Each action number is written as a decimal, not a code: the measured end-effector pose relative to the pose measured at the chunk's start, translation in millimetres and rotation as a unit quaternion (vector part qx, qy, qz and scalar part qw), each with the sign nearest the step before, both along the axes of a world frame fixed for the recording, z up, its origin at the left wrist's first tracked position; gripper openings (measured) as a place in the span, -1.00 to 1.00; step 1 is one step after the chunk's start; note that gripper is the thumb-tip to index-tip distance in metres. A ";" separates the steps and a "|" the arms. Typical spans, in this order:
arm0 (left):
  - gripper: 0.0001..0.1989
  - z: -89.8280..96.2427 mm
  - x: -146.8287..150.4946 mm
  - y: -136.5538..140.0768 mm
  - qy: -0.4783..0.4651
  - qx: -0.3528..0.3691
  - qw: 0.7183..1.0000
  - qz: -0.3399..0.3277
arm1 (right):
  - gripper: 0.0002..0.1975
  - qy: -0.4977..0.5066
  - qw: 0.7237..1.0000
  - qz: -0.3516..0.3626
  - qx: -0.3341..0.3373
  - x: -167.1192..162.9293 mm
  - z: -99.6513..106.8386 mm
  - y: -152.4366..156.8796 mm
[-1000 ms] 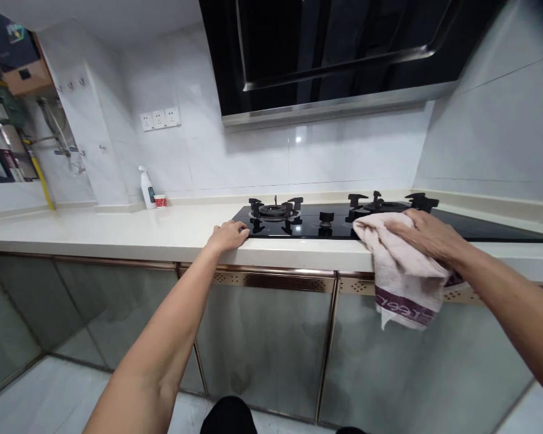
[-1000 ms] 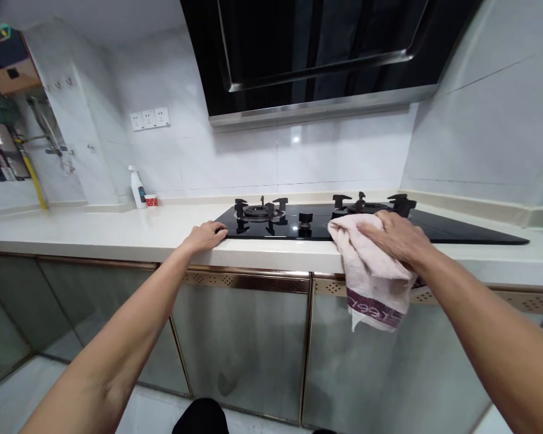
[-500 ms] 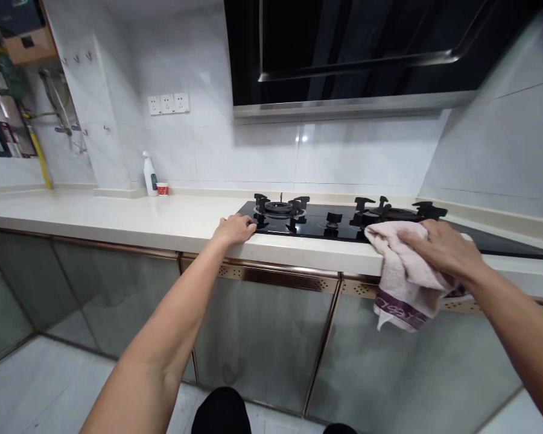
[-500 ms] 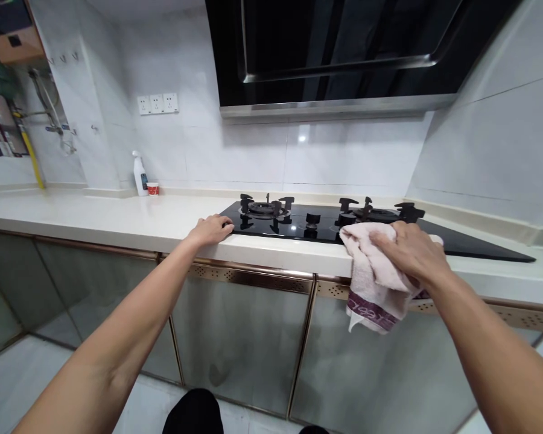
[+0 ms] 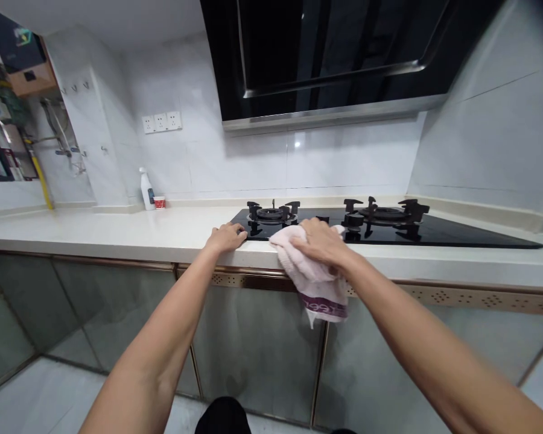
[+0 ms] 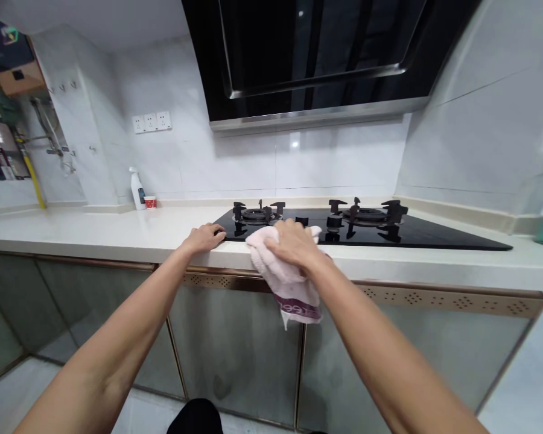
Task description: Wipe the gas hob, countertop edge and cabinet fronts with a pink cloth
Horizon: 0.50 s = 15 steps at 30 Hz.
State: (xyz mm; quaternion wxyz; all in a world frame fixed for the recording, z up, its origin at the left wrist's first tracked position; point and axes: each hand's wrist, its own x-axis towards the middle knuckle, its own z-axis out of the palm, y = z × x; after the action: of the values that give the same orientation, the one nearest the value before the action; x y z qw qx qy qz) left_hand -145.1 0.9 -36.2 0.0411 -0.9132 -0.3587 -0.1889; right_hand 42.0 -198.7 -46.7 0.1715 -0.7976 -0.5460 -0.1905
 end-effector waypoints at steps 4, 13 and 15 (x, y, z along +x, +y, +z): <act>-0.54 -0.7 -0.5 2.5 0.004 0.004 1.000 0.001 | -0.52 -0.030 0.998 0.058 0.001 -28.2 -2.6 30.7; -0.54 -3.1 -0.1 9.1 0.000 0.005 1.000 -0.001 | -0.52 0.001 0.998 0.065 -0.002 22.7 -2.9 0.0; -0.53 -3.1 0.0 9.1 -0.003 0.003 1.000 -0.004 | -0.48 0.011 0.999 0.038 0.003 43.9 -5.5 -20.2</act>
State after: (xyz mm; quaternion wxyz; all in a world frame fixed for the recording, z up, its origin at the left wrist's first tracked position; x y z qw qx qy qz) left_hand -145.0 10.0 -39.3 0.0419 -0.9137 -0.3550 -0.1932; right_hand 85.9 -218.8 -52.2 0.1872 -0.7775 -0.5736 -0.1773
